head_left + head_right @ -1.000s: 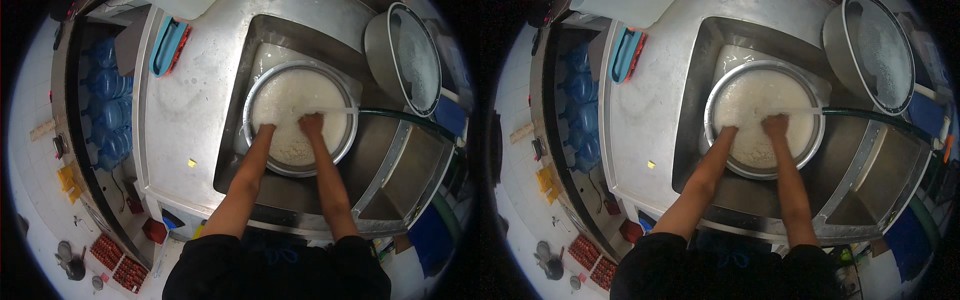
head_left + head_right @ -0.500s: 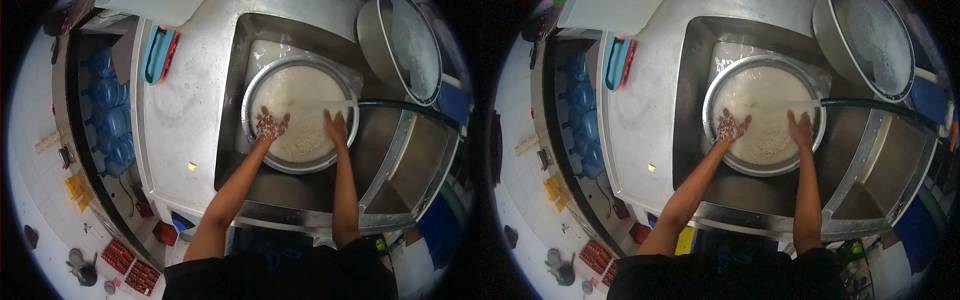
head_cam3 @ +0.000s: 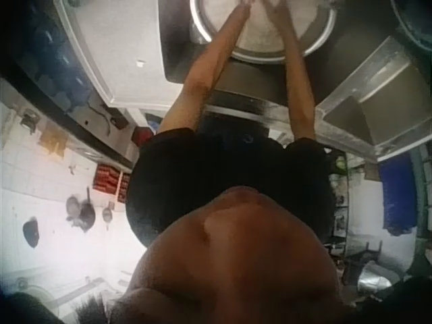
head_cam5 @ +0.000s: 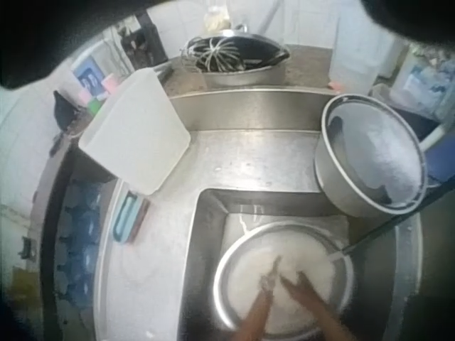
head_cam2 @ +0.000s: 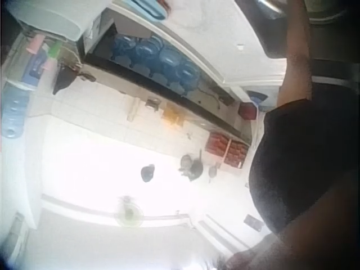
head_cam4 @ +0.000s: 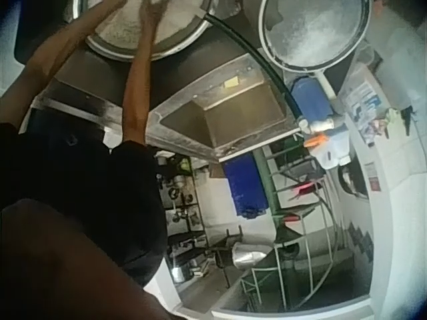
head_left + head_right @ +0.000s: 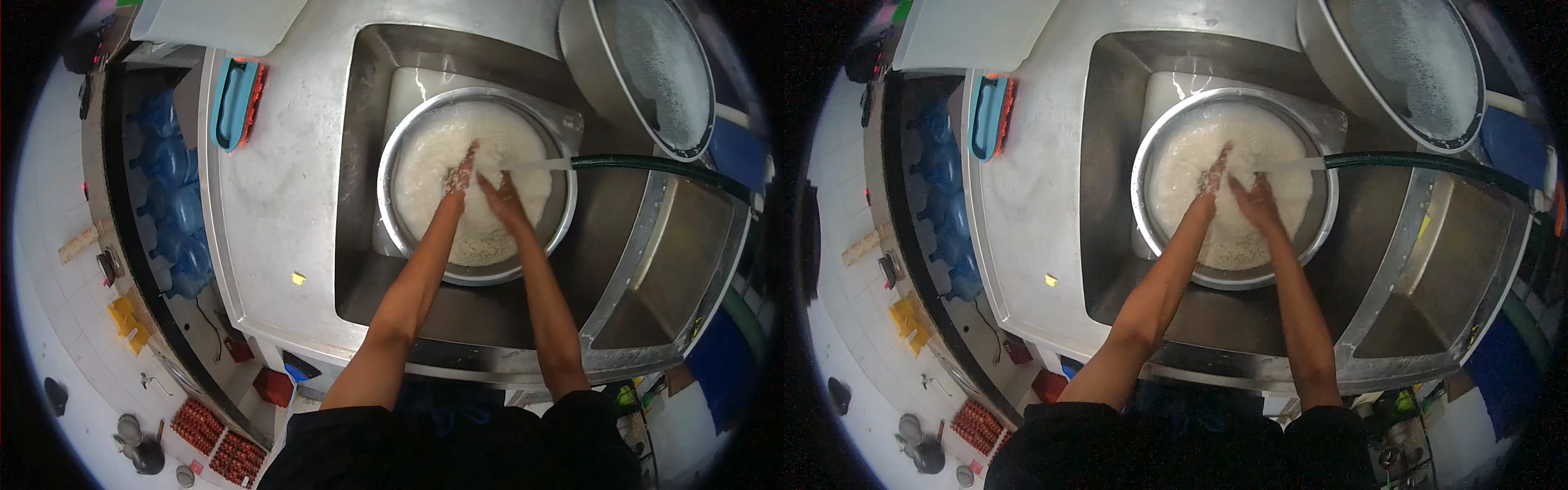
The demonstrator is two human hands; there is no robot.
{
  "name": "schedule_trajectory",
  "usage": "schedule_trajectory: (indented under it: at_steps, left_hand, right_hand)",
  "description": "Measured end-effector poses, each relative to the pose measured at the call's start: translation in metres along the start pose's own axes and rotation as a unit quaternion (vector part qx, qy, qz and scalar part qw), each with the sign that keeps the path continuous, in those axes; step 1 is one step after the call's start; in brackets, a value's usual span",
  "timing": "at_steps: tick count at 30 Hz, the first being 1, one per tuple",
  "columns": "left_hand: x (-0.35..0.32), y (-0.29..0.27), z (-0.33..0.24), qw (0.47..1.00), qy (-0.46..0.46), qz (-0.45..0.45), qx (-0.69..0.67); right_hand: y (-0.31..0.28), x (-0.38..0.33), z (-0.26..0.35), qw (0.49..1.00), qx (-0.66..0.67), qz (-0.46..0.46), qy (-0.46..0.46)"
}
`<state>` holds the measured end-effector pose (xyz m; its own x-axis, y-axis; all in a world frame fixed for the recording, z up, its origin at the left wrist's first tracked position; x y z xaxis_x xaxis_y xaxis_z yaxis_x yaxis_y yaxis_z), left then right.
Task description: Washing rice in a large bowl inside a commercial kitchen sink.
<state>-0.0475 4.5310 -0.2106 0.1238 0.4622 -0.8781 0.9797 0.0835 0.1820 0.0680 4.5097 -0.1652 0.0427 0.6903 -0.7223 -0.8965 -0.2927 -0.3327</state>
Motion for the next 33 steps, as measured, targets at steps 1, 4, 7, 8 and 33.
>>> schedule_trajectory:
  at_steps: [1, 4, 7, 8, 33]
  left_hand:
    - [-0.002, 0.001, 0.005, 1.0, 0.002, 0.001, 0.002]
    - [-0.002, 0.025, 0.026, 0.987, 0.139, 0.077, -0.017]
    - [0.003, 0.058, 0.016, 0.992, -0.024, 0.004, -0.122]
    - [0.03, 0.051, 0.047, 0.992, -0.019, -0.001, -0.123]
    - [-0.048, -0.041, 0.019, 0.989, -0.072, -0.123, -0.04]
  right_hand:
    - [0.007, -0.005, 0.003, 0.996, -0.026, -0.055, -0.059]
    - [-0.003, 0.035, -0.035, 0.993, 0.046, -0.106, -0.012]
    - [-0.012, 0.021, -0.055, 0.988, 0.097, -0.114, 0.037]
    - [-0.006, 0.011, -0.043, 0.982, -0.01, -0.155, -0.109]
    - [-0.005, 0.133, 0.065, 0.903, -0.403, 0.11, -0.104]
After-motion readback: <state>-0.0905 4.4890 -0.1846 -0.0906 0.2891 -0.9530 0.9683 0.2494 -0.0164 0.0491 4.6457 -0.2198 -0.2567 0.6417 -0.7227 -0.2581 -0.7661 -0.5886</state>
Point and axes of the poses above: each hand's wrist, its own x-axis towards the middle knuckle, its own y-axis out of the palm, z = x × y, the point moved 2 cm from there along x, towards the middle knuckle, and after that the axes turned 4 degrees about z, right-handed, at the moved point
